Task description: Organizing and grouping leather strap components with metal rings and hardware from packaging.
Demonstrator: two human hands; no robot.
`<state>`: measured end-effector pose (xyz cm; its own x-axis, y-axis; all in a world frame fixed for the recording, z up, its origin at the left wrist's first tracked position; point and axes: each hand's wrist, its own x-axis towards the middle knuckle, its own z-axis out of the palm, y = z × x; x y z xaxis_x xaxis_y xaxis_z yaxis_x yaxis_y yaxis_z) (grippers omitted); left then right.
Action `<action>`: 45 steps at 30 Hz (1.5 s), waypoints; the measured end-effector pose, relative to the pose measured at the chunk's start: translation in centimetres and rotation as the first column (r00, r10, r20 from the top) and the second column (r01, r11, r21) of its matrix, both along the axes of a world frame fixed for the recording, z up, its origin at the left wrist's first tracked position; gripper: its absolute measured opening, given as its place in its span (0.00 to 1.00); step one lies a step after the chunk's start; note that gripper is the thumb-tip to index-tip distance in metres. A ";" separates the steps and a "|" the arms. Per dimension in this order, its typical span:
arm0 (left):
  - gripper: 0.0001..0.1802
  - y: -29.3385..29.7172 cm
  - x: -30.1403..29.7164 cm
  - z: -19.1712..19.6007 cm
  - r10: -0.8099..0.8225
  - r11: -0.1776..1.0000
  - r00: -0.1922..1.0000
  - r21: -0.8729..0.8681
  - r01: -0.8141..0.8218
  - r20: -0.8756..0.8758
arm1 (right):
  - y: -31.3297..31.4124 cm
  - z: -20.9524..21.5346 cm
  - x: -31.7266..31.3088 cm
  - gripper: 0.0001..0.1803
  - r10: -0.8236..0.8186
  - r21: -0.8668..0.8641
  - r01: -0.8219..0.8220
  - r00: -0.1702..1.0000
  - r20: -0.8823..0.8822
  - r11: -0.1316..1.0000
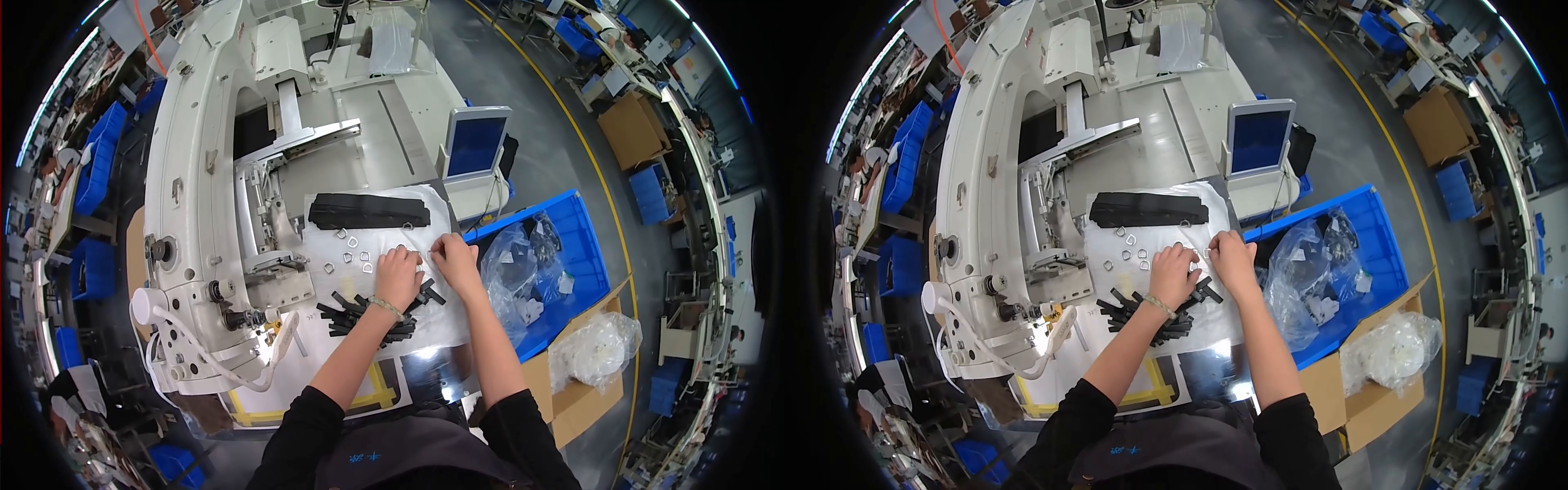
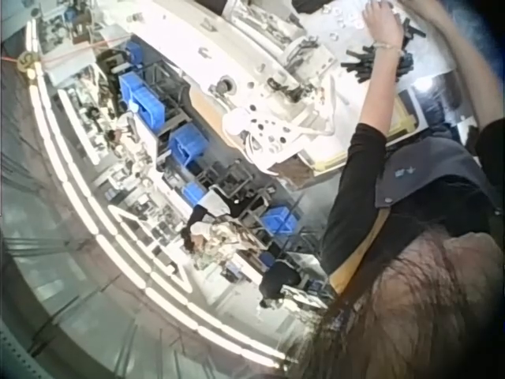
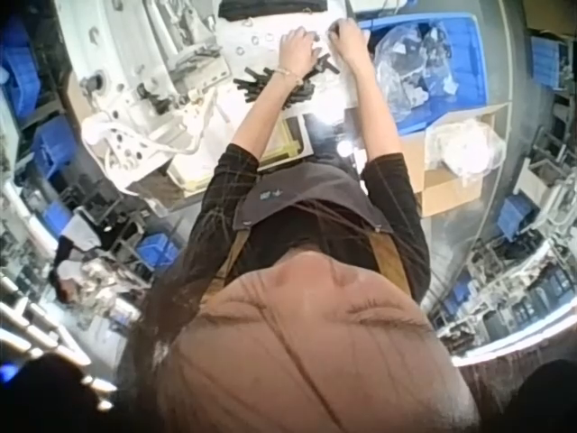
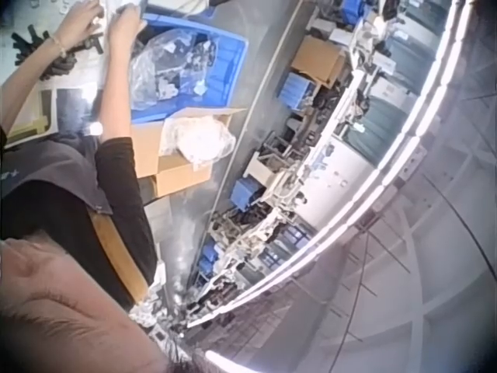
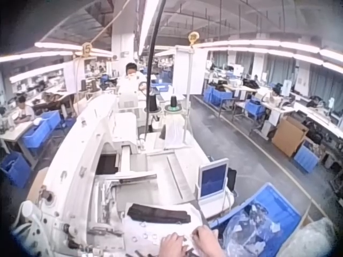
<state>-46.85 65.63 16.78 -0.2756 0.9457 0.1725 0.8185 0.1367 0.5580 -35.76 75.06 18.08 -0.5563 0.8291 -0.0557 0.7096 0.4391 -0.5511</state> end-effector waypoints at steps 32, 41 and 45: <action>0.02 4.5 -6.0 1.4 -0.154 0.969 0.896 0.111 0.219 -0.417 | -3.8 -0.2 0.8 0.06 -0.204 0.265 0.222 0.974 -0.096 0.938; 0.17 -3.1 -7.5 1.8 0.017 0.992 0.973 -0.121 -0.047 -0.232 | -7.1 -0.2 5.9 0.26 -0.270 0.211 0.335 0.920 -0.286 0.918; 0.22 -3.2 -4.7 4.0 0.023 1.000 0.954 0.004 -0.023 -0.300 | -10.4 -1.1 14.0 0.26 -0.428 0.318 0.537 0.832 -0.353 0.782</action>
